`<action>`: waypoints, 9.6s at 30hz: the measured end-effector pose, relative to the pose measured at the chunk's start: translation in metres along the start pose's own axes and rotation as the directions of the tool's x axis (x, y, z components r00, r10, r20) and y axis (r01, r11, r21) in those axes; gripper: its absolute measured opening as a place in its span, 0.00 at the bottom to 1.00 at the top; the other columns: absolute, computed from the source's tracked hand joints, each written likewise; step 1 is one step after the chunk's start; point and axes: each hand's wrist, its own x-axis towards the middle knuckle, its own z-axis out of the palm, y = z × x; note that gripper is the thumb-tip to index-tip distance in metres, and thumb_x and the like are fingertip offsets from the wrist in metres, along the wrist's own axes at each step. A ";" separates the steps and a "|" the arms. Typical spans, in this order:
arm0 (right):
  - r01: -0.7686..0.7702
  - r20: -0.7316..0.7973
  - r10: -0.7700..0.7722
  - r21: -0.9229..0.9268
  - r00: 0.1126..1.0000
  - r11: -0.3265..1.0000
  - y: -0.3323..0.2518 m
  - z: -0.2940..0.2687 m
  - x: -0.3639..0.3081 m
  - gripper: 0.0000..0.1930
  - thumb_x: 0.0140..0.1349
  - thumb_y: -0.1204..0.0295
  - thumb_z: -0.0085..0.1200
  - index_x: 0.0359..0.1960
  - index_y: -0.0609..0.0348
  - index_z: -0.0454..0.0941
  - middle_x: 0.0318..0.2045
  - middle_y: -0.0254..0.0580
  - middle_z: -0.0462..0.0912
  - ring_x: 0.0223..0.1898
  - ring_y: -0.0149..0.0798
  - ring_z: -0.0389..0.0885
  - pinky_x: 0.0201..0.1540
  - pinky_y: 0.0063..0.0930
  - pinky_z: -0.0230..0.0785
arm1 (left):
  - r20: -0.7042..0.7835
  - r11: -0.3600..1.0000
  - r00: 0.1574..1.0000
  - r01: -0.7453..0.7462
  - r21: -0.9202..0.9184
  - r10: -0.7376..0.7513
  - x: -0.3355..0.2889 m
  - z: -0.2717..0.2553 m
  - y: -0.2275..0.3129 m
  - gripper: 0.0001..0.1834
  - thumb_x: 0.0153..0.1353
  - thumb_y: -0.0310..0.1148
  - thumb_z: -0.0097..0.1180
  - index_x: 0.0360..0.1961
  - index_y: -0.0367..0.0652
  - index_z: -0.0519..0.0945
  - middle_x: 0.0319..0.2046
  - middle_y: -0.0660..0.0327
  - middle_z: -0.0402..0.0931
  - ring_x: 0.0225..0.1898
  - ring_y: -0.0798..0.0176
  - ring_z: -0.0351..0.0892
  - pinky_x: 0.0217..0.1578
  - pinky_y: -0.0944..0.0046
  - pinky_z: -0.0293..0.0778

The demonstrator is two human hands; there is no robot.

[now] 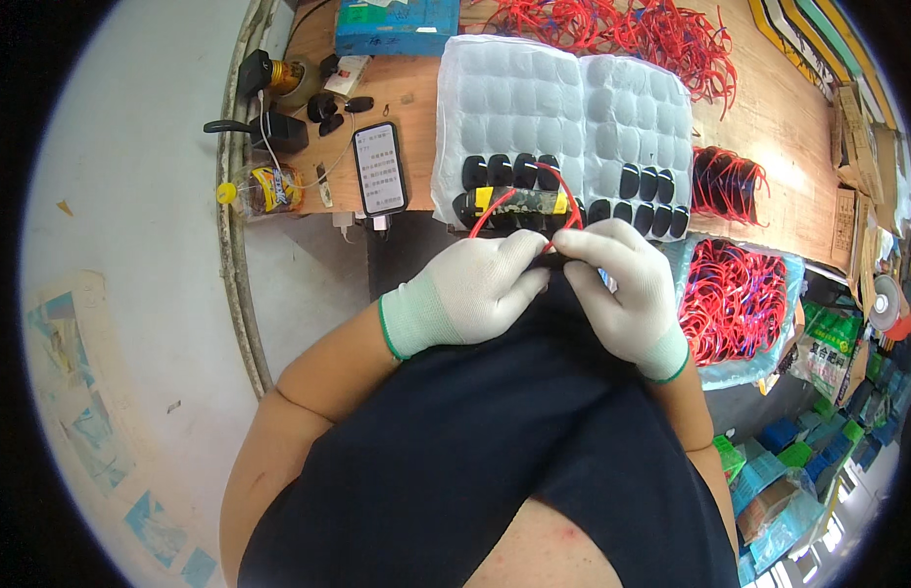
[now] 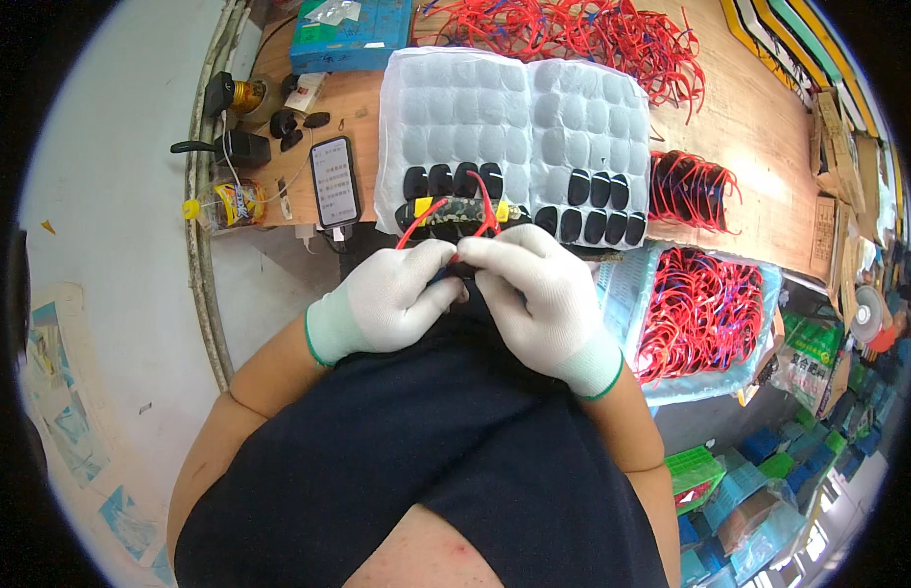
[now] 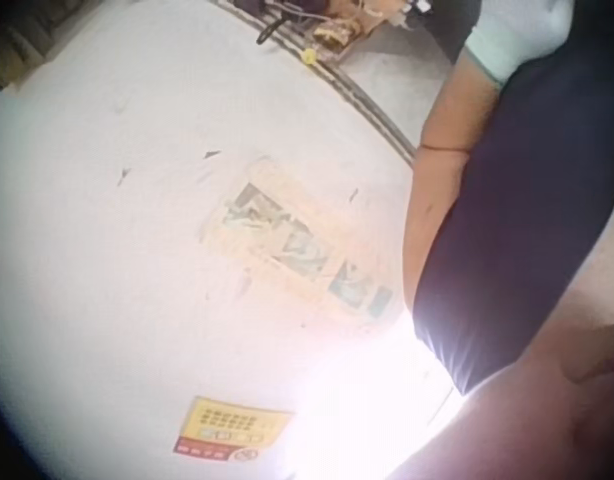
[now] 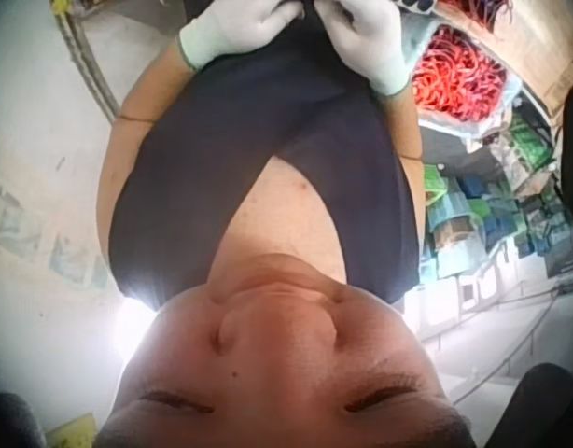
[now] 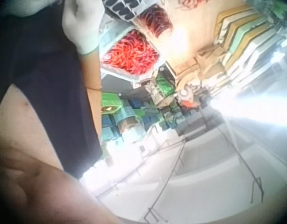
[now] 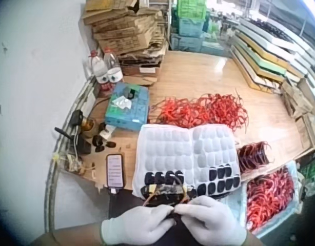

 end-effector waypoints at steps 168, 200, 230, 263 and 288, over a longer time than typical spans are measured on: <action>-0.366 -0.103 0.400 0.246 0.911 0.897 0.001 0.019 -0.027 0.06 0.69 0.78 0.53 0.42 0.68 0.80 0.26 0.44 0.84 0.29 0.37 0.85 0.37 0.29 0.77 | 0.174 0.667 0.895 0.425 -0.612 -0.411 0.050 -0.002 0.010 0.16 0.76 0.43 0.51 0.45 0.39 0.80 0.37 0.64 0.81 0.34 0.74 0.77 0.40 0.70 0.74; -0.338 -0.138 0.375 0.231 0.917 0.912 -0.010 -0.002 -0.026 0.07 0.69 0.75 0.54 0.31 0.65 0.77 0.20 0.48 0.80 0.22 0.44 0.84 0.28 0.34 0.73 | 0.039 0.600 0.878 0.357 -0.716 -0.476 0.051 0.020 0.030 0.16 0.72 0.43 0.56 0.45 0.40 0.81 0.32 0.66 0.79 0.30 0.75 0.75 0.34 0.73 0.71; -0.434 0.064 0.562 0.708 0.825 0.557 -0.006 -0.014 -0.002 0.11 0.74 0.71 0.52 0.42 0.69 0.79 0.28 0.37 0.83 0.30 0.25 0.80 0.36 0.21 0.75 | -0.105 0.869 0.945 0.235 -0.435 -0.308 0.051 0.006 0.040 0.12 0.72 0.32 0.56 0.47 0.33 0.81 0.39 0.60 0.85 0.41 0.70 0.83 0.45 0.66 0.79; -0.452 0.160 0.543 0.764 0.824 0.460 -0.018 0.004 0.000 0.10 0.72 0.71 0.57 0.47 0.67 0.80 0.31 0.34 0.81 0.29 0.23 0.78 0.35 0.19 0.73 | -0.026 0.975 1.000 0.002 -0.223 -0.008 0.012 -0.009 0.027 0.21 0.69 0.30 0.57 0.61 0.38 0.72 0.46 0.54 0.81 0.48 0.60 0.82 0.53 0.60 0.75; -0.459 0.200 0.469 0.706 0.860 0.540 -0.007 -0.010 -0.005 0.10 0.70 0.68 0.56 0.36 0.64 0.79 0.29 0.31 0.78 0.31 0.25 0.73 0.36 0.22 0.66 | -0.058 0.998 0.996 -0.065 -0.014 0.064 0.022 -0.017 0.046 0.13 0.68 0.31 0.54 0.51 0.38 0.78 0.35 0.48 0.82 0.38 0.47 0.86 0.40 0.54 0.78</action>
